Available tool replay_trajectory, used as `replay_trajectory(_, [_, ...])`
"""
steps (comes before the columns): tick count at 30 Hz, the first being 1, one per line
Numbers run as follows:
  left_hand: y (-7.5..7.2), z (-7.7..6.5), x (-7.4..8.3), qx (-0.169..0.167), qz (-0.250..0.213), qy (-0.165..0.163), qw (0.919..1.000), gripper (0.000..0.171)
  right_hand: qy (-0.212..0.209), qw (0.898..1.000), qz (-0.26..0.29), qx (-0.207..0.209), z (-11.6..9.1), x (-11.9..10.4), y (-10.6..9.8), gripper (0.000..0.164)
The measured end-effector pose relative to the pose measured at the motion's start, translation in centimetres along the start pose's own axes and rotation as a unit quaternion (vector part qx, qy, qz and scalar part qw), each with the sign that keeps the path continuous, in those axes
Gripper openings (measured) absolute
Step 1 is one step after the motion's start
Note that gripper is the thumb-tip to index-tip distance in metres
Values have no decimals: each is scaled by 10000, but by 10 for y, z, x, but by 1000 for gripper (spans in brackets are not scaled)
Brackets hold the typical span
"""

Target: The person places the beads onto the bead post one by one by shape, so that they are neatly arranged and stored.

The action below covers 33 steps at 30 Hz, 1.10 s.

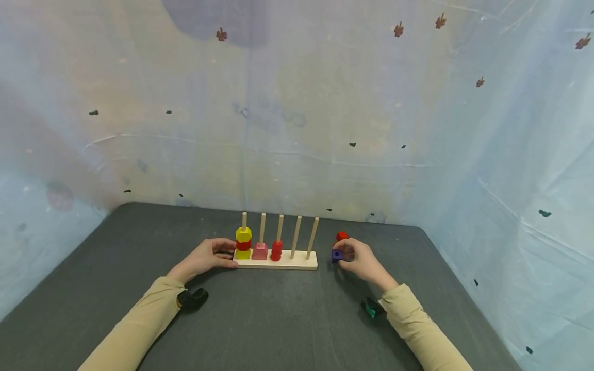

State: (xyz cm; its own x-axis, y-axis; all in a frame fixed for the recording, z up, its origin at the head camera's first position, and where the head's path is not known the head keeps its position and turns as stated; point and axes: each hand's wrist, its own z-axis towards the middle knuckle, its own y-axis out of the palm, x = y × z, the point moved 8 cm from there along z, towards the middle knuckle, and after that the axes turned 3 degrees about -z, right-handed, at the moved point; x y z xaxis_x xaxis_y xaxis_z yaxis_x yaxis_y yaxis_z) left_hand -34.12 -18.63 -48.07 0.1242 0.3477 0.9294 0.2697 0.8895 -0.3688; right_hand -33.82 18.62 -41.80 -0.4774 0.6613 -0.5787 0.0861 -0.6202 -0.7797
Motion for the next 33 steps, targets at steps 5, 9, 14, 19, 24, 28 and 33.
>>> replay_trajectory(5, [-1, 1, -1, 47, -41, -33, 10000, 64, -218, 9988, 360, 248, 5, -18, -25, 33])
replay_trajectory(9, [-3, 2, -3, 101, -79, -63, 9999, 64, -384, 9973, 389, 500, 12, -33, -42, 33])
replay_trajectory(14, [-3, 2, -3, 70, -79, -30, 9999, 65, -521, 9935, 612, 804, 20, -51, -58, 33])
replay_trajectory(19, [-2, 2, -3, 103, -76, -84, 9999, 63, -917, 9852, 1092, 953, 27, -80, -68, 33])
replay_trajectory(24, [-2, 1, -3, 99, -18, -84, 9999, 62, -1259, 9807, 1235, 848, 28, -121, -71, 33])
replay_trajectory(28, [-2, 1, -3, 88, -29, -73, 9999, 61, -1504, 9773, 1325, 694, 36, -133, -63, 33])
replay_trajectory(33, [-2, 1, -4, 96, -18, -17, 10000, 62, -1643, 9715, 1656, 410, 43, -137, -49, 32])
